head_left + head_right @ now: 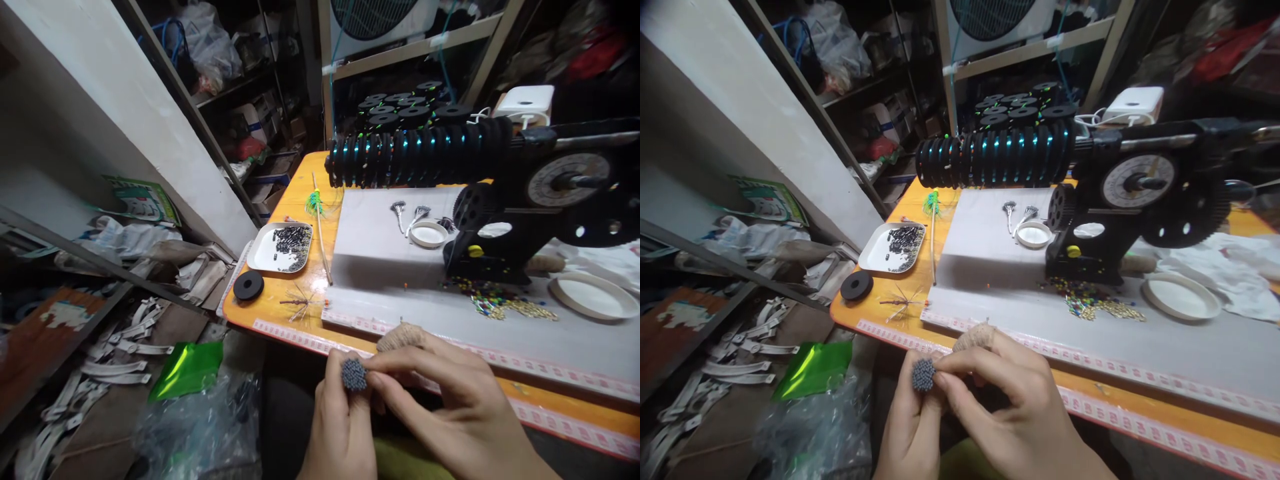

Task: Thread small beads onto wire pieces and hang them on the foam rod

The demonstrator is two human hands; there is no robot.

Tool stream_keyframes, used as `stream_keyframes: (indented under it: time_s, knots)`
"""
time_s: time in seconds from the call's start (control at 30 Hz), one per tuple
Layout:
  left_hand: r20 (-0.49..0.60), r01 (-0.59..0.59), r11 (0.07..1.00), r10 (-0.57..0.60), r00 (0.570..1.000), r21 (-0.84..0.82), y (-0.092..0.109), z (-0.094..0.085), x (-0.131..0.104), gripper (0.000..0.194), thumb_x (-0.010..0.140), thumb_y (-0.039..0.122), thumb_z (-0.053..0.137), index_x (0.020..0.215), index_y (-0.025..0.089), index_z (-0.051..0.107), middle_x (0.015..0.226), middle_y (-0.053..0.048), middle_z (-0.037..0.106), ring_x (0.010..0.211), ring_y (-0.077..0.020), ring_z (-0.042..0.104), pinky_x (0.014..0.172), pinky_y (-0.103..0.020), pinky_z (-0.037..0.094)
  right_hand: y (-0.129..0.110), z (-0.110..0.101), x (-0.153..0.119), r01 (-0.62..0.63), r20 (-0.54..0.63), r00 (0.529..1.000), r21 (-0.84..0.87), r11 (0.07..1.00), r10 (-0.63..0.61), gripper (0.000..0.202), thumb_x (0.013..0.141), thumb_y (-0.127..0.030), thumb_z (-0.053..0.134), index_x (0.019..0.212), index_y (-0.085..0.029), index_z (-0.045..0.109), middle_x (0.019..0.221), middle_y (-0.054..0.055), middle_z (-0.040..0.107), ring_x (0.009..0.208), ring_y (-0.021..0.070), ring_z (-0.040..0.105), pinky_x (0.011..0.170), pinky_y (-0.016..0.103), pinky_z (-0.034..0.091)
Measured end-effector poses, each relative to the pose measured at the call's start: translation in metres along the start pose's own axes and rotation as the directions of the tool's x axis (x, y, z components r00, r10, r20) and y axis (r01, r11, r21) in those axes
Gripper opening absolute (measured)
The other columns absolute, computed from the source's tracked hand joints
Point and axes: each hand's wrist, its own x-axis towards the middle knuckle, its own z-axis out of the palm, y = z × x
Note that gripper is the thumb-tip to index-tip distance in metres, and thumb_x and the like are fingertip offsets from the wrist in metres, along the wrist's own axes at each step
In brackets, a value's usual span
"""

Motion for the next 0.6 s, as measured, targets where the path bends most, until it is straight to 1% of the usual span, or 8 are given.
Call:
stream_keyframes:
  time_s: [0.07,0.1,0.17,0.27,0.37,0.43,0.5,0.6]
  knots:
    - [-0.012,-0.015,1.0,0.015,1.0,0.0,-0.001,0.003,-0.002,0.037,0.08,0.038,0.074,0.11,0.021,0.063,0.098,-0.011,0.066,0.093,-0.0245,0.06,0.08,-0.029,0.05,-0.001,0.0,0.0,-0.005,0.008,1.0,-0.005,1.0,0.005,0.015,0.085,-0.008,0.062,0.09,-0.021,0.067,0.072,-0.001,0.064,0.061,0.0078,0.06,0.052,0.016,0.049]
    - [-0.006,-0.015,1.0,0.015,1.0,-0.021,0.0,0.006,-0.004,0.033,0.082,0.04,0.072,0.107,0.021,0.063,0.095,-0.01,0.065,0.088,-0.0224,0.06,0.077,-0.029,0.05,-0.002,0.0,0.0,-0.009,0.01,1.0,0.005,1.0,0.009,0.015,0.086,-0.008,0.061,0.09,-0.022,0.066,0.073,-0.001,0.064,0.06,0.0075,0.059,0.051,0.015,0.049]
    - [0.013,-0.019,0.996,0.02,1.0,-0.092,0.002,0.011,-0.005,0.024,0.086,0.043,0.067,0.095,0.021,0.061,0.082,-0.004,0.062,0.073,-0.0158,0.056,0.068,-0.024,0.048,-0.001,0.0,-0.002,-0.015,0.012,1.0,0.026,1.0,0.015,0.016,0.087,-0.008,0.06,0.093,-0.022,0.065,0.074,-0.001,0.064,0.061,0.0073,0.06,0.053,0.015,0.05]
    - [0.047,-0.064,0.973,0.076,0.996,-0.221,0.008,0.015,-0.004,0.026,0.088,0.044,0.065,0.081,0.021,0.055,0.063,0.004,0.049,0.058,-0.0096,0.044,0.059,-0.02,0.04,0.0,0.0,-0.006,-0.002,0.018,1.0,0.019,1.0,0.002,0.018,0.088,-0.007,0.059,0.093,-0.023,0.063,0.073,-0.002,0.063,0.064,0.0077,0.061,0.057,0.015,0.051]
    - [0.098,-0.085,0.956,0.117,0.988,-0.282,0.012,0.011,-0.001,0.026,0.089,0.043,0.063,0.081,0.021,0.054,0.06,0.005,0.048,0.056,-0.0085,0.041,0.057,-0.02,0.036,0.003,-0.003,-0.009,-0.018,0.008,1.0,-0.015,1.0,0.019,0.016,0.087,-0.008,0.06,0.091,-0.023,0.062,0.077,-0.001,0.06,0.07,0.0097,0.06,0.059,0.017,0.05]
    - [0.132,-0.087,0.958,0.126,0.983,-0.273,0.012,0.008,0.0,0.024,0.091,0.04,0.062,0.081,0.02,0.053,0.061,0.005,0.048,0.057,-0.0082,0.041,0.057,-0.021,0.034,0.004,-0.005,-0.011,-0.02,0.021,1.0,-0.011,1.0,0.02,0.017,0.087,-0.009,0.06,0.093,-0.024,0.062,0.079,0.0,0.058,0.074,0.0109,0.059,0.061,0.019,0.051]
    - [0.157,-0.085,0.962,0.129,0.979,-0.26,0.011,0.005,0.001,0.023,0.092,0.038,0.061,0.08,0.02,0.052,0.063,0.005,0.048,0.058,-0.0082,0.042,0.059,-0.021,0.034,0.004,-0.007,-0.013,0.007,0.046,0.999,-0.015,1.0,-0.006,0.02,0.086,-0.008,0.061,0.096,-0.026,0.062,0.08,-0.001,0.057,0.074,0.0112,0.058,0.063,0.02,0.05]
    - [0.186,-0.078,0.965,0.127,0.974,-0.249,0.009,0.002,0.001,0.024,0.093,0.037,0.06,0.079,0.02,0.051,0.065,0.005,0.047,0.059,-0.0085,0.042,0.059,-0.022,0.034,0.004,-0.008,-0.015,0.04,0.049,0.998,-0.045,0.998,-0.038,0.023,0.085,-0.008,0.061,0.098,-0.027,0.063,0.08,-0.001,0.057,0.074,0.0116,0.058,0.063,0.021,0.049]
